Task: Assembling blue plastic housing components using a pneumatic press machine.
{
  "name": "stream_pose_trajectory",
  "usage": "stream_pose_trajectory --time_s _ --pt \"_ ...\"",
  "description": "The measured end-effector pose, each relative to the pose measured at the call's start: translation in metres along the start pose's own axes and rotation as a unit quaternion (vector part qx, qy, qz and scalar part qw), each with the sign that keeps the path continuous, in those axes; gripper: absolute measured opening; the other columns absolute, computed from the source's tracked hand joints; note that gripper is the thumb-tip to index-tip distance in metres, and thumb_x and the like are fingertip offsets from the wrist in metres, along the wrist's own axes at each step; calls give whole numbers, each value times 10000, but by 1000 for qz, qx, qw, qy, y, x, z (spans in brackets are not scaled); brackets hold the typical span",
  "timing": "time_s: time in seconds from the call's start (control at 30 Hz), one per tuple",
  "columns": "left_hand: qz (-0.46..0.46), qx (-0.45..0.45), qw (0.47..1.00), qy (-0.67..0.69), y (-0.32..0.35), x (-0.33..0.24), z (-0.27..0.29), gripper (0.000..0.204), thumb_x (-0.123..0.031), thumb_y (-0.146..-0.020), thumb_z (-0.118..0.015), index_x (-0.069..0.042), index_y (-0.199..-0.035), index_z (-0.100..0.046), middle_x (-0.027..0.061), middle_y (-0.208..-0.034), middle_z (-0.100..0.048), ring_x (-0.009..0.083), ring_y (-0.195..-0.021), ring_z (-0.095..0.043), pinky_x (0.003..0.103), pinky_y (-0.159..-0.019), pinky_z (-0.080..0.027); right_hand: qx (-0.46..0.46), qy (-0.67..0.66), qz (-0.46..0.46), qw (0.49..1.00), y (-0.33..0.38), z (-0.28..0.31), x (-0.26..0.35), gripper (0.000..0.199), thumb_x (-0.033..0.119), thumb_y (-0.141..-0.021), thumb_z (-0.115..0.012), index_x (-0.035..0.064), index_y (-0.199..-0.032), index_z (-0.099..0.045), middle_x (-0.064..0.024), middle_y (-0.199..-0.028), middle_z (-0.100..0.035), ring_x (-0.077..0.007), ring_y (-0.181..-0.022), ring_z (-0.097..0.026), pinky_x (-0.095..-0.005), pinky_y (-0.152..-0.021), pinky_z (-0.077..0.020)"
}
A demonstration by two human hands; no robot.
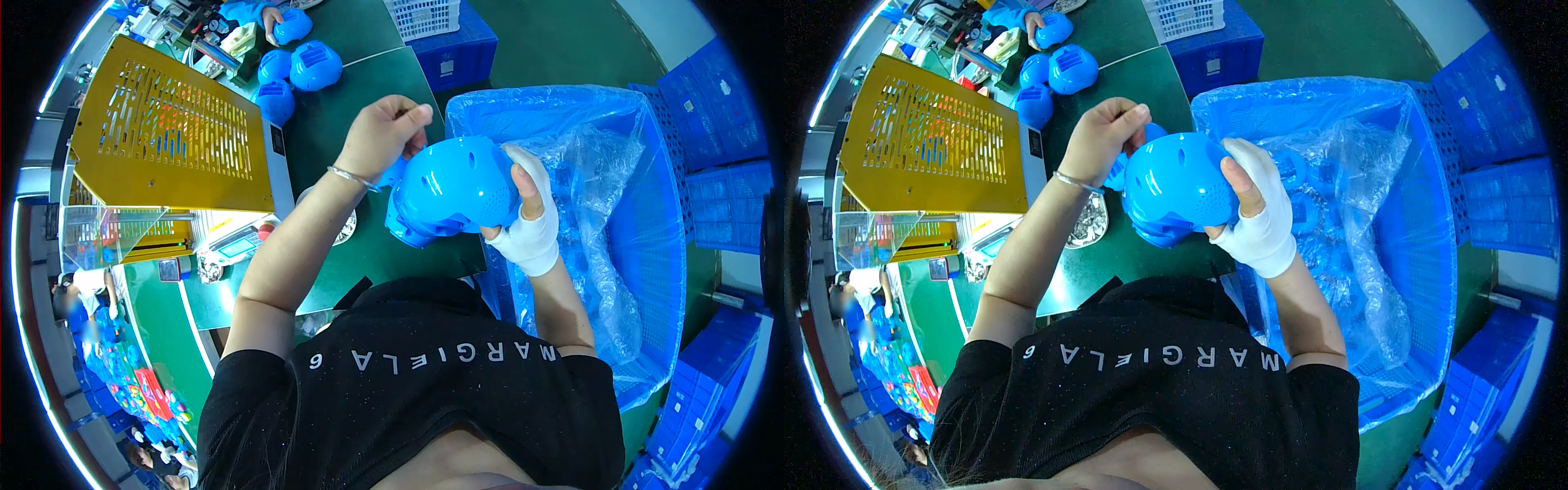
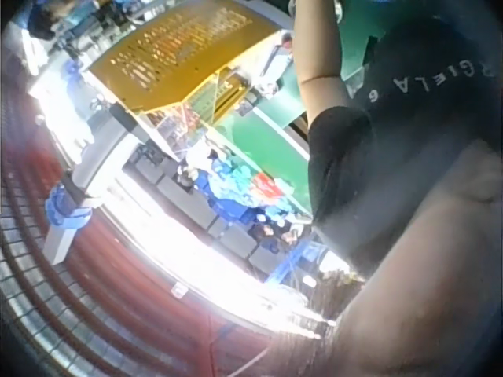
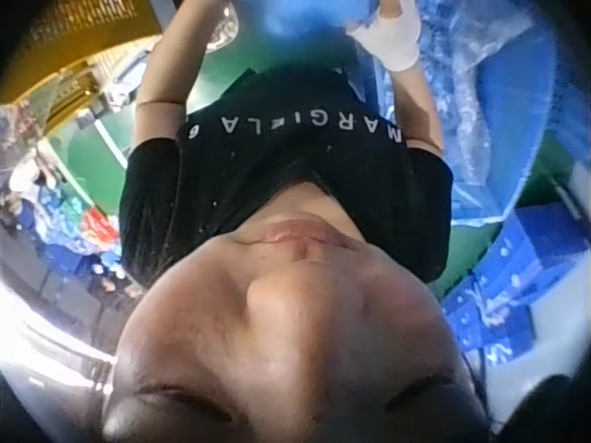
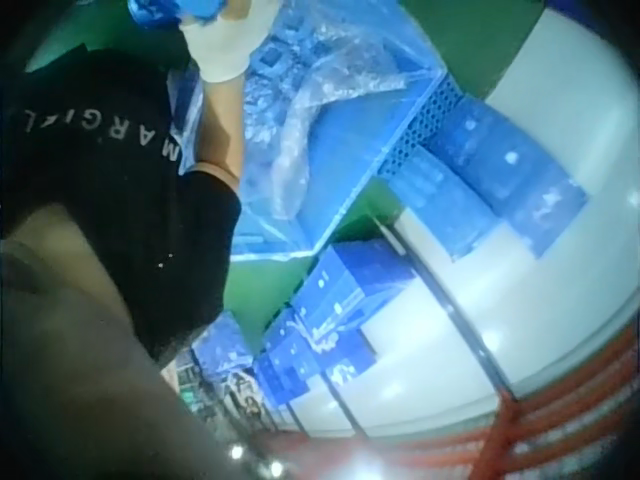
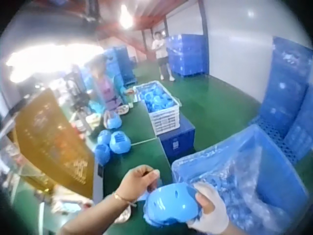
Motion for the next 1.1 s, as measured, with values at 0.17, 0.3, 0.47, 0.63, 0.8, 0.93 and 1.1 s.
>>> stream_pose_trajectory --time_s 0.17,0.3,0.47,0.63,0.8,0.93,1.1 --pt "-37 -38 997 49 -9 6 14 283 -286 -847 -544 -8 -893 -575 75 -791 -590 144 -737 -560 238 -669 -431 6 7 -12 1000 6 0 -4 685 224 -684 -673 122 -1268 -328 -215 -1150 -458 -387 -984 -494 -431 -826 -419" --pt "-14 82 995 58 2 -1 3 367 -332 -845 -538 2 -992 -575 71 -925 -590 148 -858 -543 273 -781 -415 4 22 -21 1000 13 2 -6 685 216 -688 -671 124 -1272 -324 -214 -1154 -456 -388 -982 -495 -425 -824 -421" --pt "-58 147 985 -68 21 -8 -12 312 -281 -826 -580 4 -953 -577 34 -866 -581 83 -809 -509 216 -737 -410 8 -8 -41 999 19 2 -9 708 213 -688 -683 117 -1282 -310 -216 -1161 -451 -384 -985 -499 -418 -826 -421" --pt "23 102 991 79 22 -3 -14 207 -215 -838 -565 -12 -872 -576 25 -794 -578 86 -771 -523 216 -700 -418 9 -37 -46 998 20 1 -7 720 221 -691 -687 112 -1287 -298 -217 -1169 -447 -378 -995 -497 -413 -836 -417" --pt "71 92 977 182 18 6 -5 180 -209 -852 -533 -35 -850 -580 47 -803 -591 148 -798 -554 284 -751 -421 -3 -49 -60 997 23 2 -9 737 208 -691 -691 109 -1294 -280 -220 -1177 -444 -367 -1013 -495 -406 -849 -412" --pt "143 92 937 306 13 16 1 205 -229 -872 -482 -46 -883 -575 74 -864 -601 212 -864 -558 353 -811 -407 5 -86 -127 988 29 7 -13 769 157 -689 -690 118 -1319 -251 -191 -1208 -434 -311 -1072 -470 -403 -900 -380" --pt "237 68 919 307 -13 37 6 242 -239 -879 -448 -48 -1005 -528 83 -990 -574 221 -936 -527 363 -827 -401 4 -85 -165 983 33 14 -14 766 204 -673 -709 91 -1295 -276 -173 -1194 -452 -313 -1046 -491 -375 -879 -400"
Point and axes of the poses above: each hand's wrist, its own y-axis away from the middle knuckle, its own z-axis out of the back of the hand, x = y × z, the point moved 4 cm from there along -y, towards the middle knuckle
